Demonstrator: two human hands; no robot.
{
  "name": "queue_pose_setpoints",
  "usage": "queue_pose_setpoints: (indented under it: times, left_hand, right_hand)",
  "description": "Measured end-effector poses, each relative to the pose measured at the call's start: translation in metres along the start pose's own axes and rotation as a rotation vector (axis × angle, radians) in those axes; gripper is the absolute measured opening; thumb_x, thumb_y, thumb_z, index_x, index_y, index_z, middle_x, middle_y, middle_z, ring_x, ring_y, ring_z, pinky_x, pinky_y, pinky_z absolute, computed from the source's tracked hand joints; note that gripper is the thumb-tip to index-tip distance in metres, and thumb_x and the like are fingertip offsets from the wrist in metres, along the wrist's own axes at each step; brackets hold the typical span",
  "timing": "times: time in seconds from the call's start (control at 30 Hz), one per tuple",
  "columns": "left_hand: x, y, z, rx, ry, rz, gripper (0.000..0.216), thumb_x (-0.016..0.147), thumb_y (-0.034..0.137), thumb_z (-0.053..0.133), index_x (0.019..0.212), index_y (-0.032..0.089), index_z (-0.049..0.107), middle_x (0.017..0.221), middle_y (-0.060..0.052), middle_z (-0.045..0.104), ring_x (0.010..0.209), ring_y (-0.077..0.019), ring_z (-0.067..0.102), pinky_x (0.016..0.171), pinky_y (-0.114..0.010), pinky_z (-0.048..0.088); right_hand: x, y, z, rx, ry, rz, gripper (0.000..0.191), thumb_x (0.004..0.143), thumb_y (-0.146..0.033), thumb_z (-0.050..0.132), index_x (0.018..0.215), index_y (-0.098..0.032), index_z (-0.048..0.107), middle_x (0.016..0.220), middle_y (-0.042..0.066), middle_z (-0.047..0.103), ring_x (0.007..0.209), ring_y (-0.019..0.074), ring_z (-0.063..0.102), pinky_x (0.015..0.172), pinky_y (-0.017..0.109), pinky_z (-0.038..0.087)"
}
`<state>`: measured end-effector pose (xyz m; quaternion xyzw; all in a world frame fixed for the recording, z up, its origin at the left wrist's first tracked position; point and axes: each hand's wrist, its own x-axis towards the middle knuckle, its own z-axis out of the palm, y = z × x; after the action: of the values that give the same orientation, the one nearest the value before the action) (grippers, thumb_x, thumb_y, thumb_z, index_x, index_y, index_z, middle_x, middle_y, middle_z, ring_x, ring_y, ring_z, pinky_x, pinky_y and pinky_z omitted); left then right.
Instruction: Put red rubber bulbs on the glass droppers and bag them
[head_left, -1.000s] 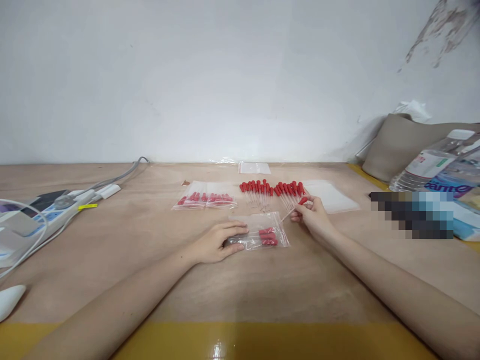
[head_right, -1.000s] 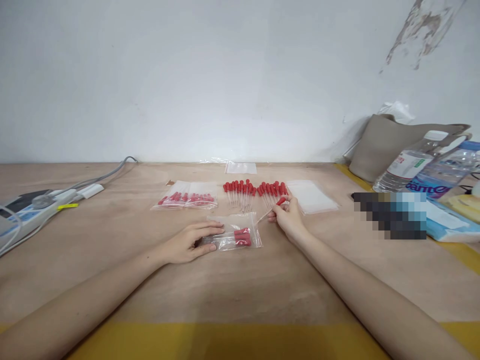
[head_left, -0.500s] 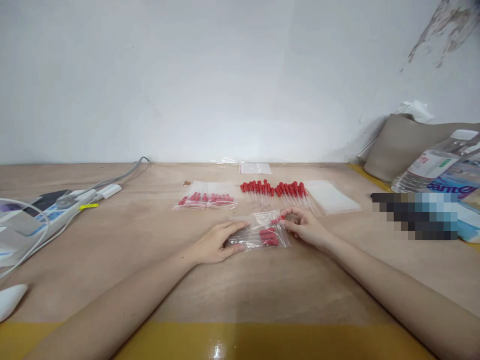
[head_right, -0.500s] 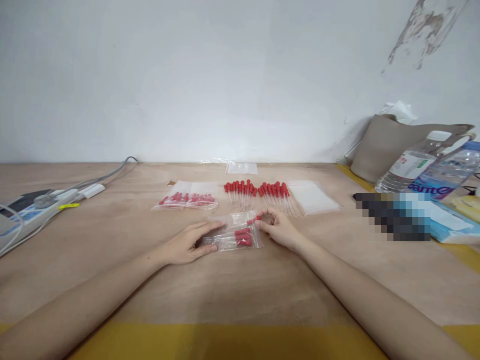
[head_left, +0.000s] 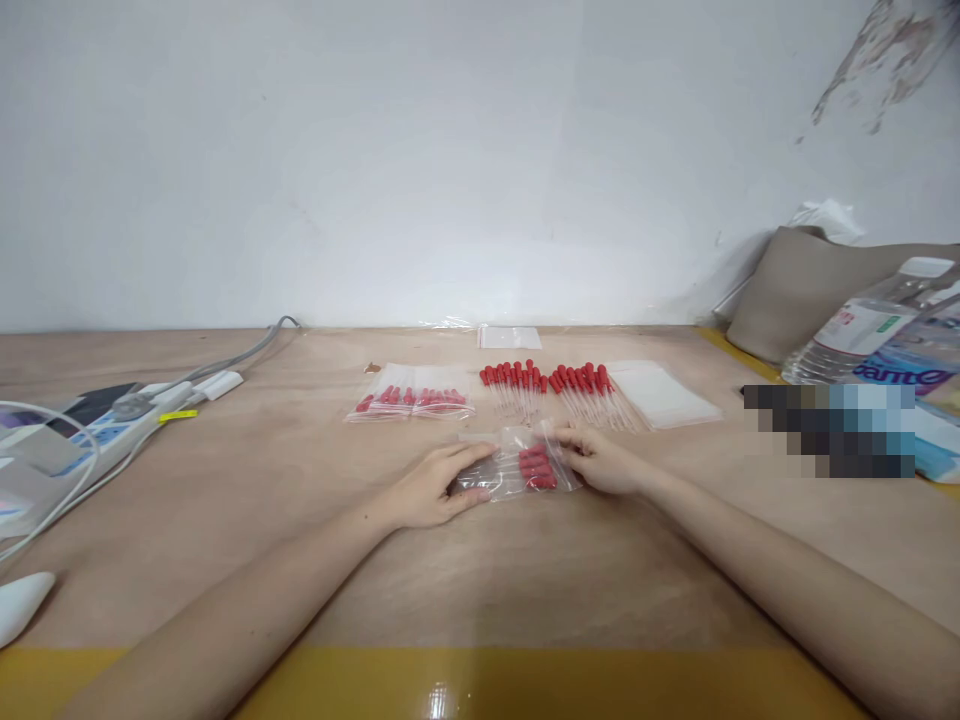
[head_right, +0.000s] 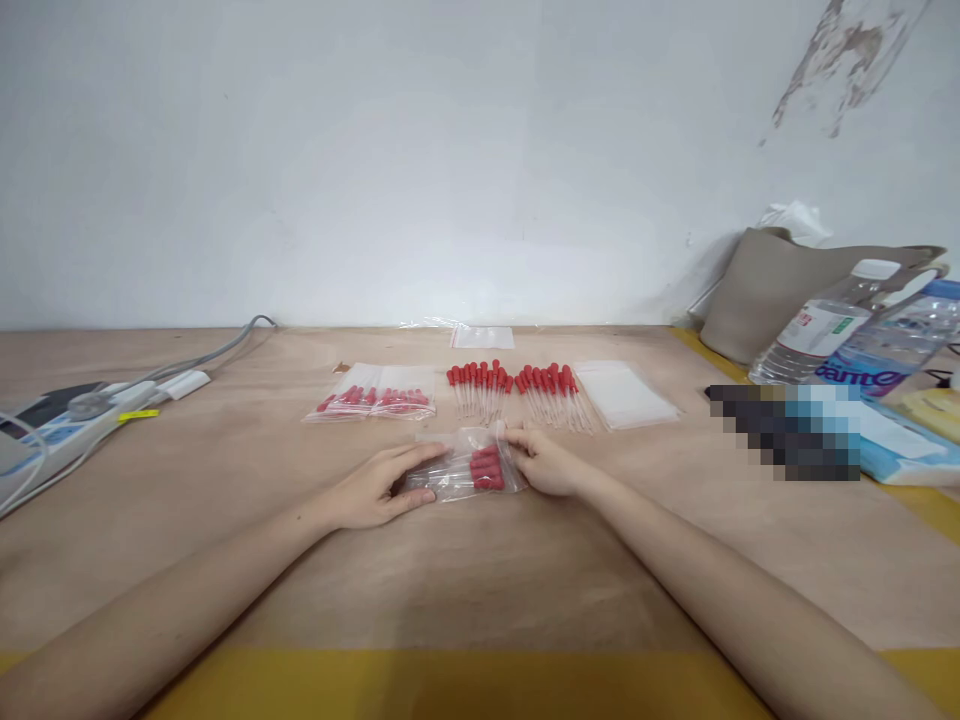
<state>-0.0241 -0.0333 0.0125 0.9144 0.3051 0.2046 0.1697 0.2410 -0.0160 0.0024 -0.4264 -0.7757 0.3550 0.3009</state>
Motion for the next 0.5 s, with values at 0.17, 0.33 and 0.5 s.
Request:
queue_pose_setpoints:
  times: [0.17,0.33,0.5]
  left_hand:
    - [0.000,0.000,0.000,-0.011,-0.020,0.017,0.041,0.084,0.036,0.050,0.124,0.025,0.047,0.131,-0.007,0.046,0.117,-0.0209,0.046,0.098,-0.040,0.038]
    - [0.000,0.000,0.000,-0.025,-0.010,0.012,0.038,0.084,0.036,0.051,0.120,0.024,0.051,0.129,-0.008,0.047,0.115,-0.0210,0.048,0.097,-0.039,0.039]
    - [-0.002,0.001,0.000,-0.032,0.008,0.022,0.034,0.083,0.035,0.052,0.114,0.021,0.051,0.124,-0.008,0.051,0.113,-0.0199,0.049,0.097,-0.036,0.039]
  right_hand:
    - [0.012,0.009,-0.033,-0.218,0.253,0.208,0.022,0.071,-0.031,0.054,0.084,-0.016,0.065,0.074,0.003,0.063,0.064,0.0148,0.055,0.063,0.028,0.044]
    - [0.044,0.032,-0.072,-0.619,0.582,0.309,0.028,0.072,-0.028,0.052,0.095,-0.016,0.064,0.081,0.006,0.062,0.075,0.0179,0.056,0.070,0.029,0.042]
    - [0.068,0.040,-0.078,-0.751,0.580,0.486,0.040,0.077,-0.039,0.047,0.106,-0.017,0.063,0.110,0.016,0.051,0.090,0.0260,0.056,0.074,0.036,0.042]
